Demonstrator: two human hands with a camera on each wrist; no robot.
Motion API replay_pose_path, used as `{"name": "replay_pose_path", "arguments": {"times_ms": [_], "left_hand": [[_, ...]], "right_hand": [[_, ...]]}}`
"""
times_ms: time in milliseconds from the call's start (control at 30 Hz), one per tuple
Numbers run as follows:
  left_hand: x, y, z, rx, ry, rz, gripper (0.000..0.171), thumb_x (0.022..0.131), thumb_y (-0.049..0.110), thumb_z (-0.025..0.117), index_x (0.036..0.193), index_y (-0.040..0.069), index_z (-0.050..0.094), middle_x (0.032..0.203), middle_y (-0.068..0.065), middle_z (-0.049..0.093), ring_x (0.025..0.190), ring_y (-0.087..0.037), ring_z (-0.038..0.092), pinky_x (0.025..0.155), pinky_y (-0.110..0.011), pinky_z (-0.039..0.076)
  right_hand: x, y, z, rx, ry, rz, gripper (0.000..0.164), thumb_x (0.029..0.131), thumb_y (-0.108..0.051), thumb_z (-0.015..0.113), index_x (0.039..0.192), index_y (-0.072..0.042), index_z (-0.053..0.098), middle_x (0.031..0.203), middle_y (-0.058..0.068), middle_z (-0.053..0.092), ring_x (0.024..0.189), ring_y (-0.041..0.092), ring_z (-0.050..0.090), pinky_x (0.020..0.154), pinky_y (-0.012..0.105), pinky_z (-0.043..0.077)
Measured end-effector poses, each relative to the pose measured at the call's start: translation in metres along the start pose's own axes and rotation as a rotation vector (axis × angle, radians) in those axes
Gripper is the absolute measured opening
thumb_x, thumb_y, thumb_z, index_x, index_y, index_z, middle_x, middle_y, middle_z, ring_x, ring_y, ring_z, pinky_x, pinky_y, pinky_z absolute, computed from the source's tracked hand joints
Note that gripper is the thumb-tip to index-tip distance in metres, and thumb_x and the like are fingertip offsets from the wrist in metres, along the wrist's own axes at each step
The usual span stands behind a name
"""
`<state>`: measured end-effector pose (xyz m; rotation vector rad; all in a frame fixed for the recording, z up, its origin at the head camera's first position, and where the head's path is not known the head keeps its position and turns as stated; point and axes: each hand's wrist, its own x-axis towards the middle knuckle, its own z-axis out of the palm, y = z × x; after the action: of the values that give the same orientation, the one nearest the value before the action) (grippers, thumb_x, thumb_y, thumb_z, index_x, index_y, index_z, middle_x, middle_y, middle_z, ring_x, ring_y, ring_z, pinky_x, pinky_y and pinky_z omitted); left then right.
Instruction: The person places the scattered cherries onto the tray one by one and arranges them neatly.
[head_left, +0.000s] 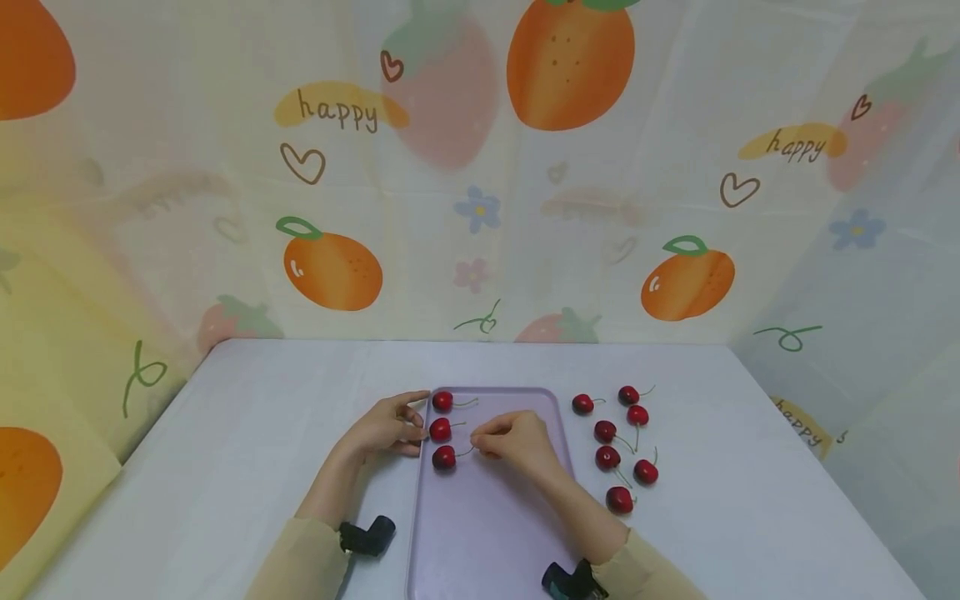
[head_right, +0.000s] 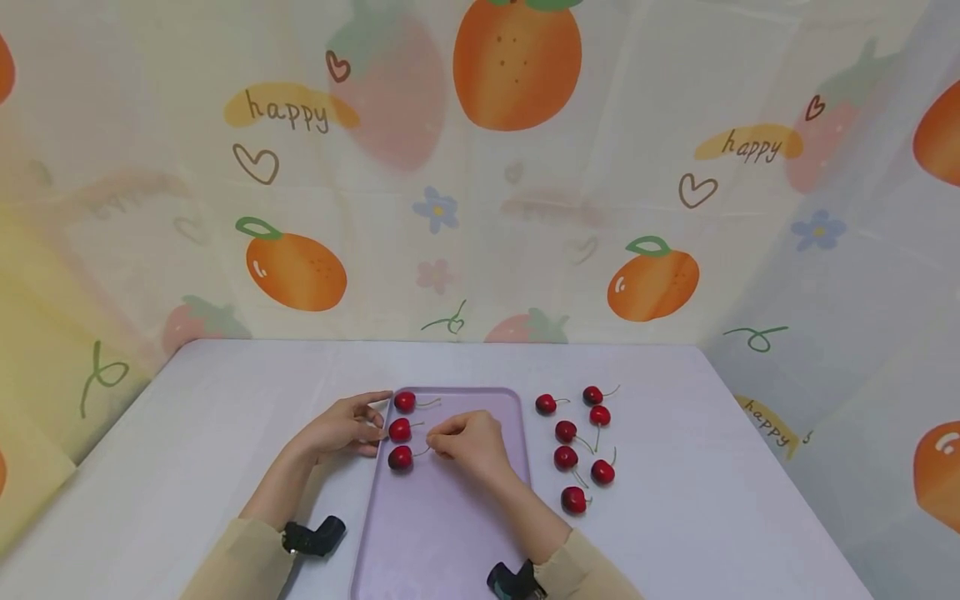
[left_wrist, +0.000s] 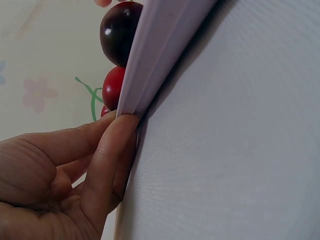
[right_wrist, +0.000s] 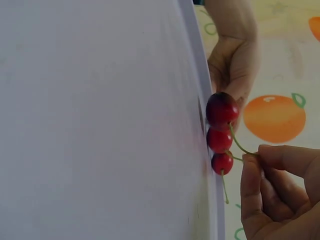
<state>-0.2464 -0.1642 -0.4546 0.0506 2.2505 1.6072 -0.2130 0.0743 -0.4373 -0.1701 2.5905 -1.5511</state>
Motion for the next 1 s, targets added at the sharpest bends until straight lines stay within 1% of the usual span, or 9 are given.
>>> {"name": "replay_pose_path", "arguments": {"times_ms": [200, 400, 600, 767, 1000], "left_hand": [[0.0010, -0.0014, 0.0003, 0.005, 0.019, -0.001, 0.071, 0.084, -0.005, 0.068, 0.149, 0.007, 0.042, 0.094, -0.010, 0.055, 0.071, -0.015, 0.061, 0.064, -0.029, 0.063], [0.0018, -0.0019, 0.0008, -0.001, 0.022, 0.000, 0.070, 0.085, -0.005, 0.068, 0.149, 0.007, 0.042, 0.094, -0.011, 0.055, 0.072, -0.015, 0.062, 0.063, -0.029, 0.063], [0.0006, -0.0016, 0.0013, -0.002, 0.019, -0.006, 0.070, 0.085, -0.004, 0.068, 0.149, 0.008, 0.042, 0.094, -0.011, 0.056, 0.073, -0.016, 0.062, 0.063, -0.029, 0.063], [0.0017, -0.0029, 0.0008, 0.005, 0.020, -0.004, 0.070, 0.085, -0.004, 0.068, 0.149, 0.008, 0.042, 0.095, -0.011, 0.056, 0.072, -0.016, 0.062, 0.063, -0.028, 0.063], [0.0018, -0.0025, 0.0011, 0.001, 0.021, -0.007, 0.070, 0.085, -0.004, 0.067, 0.149, 0.008, 0.043, 0.095, -0.011, 0.056, 0.072, -0.015, 0.062, 0.063, -0.027, 0.062]], "right_hand": [[-0.0006, -0.0002, 0.0012, 0.014, -0.045, -0.012, 0.011, 0.078, -0.013, 0.078, 0.086, -0.005, 0.080, 0.076, 0.010, 0.076, 0.060, 0.003, 0.061, 0.059, 0.018, 0.054], [-0.0007, 0.0014, 0.0023, 0.027, -0.066, -0.016, 0.010, 0.079, -0.013, 0.078, 0.085, -0.005, 0.080, 0.078, 0.010, 0.077, 0.061, 0.003, 0.063, 0.060, 0.018, 0.056], [-0.0022, 0.0030, 0.0023, 0.010, -0.070, -0.019, 0.009, 0.079, -0.013, 0.078, 0.085, -0.006, 0.080, 0.078, 0.008, 0.077, 0.062, 0.003, 0.064, 0.060, 0.018, 0.056], [-0.0022, 0.0023, 0.0026, 0.008, -0.069, -0.004, 0.009, 0.078, -0.013, 0.079, 0.084, -0.006, 0.080, 0.077, 0.008, 0.077, 0.062, 0.003, 0.064, 0.060, 0.018, 0.056], [-0.0021, 0.0022, 0.0028, -0.002, -0.066, -0.025, 0.010, 0.078, -0.013, 0.079, 0.084, -0.006, 0.080, 0.076, 0.008, 0.077, 0.061, 0.002, 0.063, 0.059, 0.017, 0.055]]}}
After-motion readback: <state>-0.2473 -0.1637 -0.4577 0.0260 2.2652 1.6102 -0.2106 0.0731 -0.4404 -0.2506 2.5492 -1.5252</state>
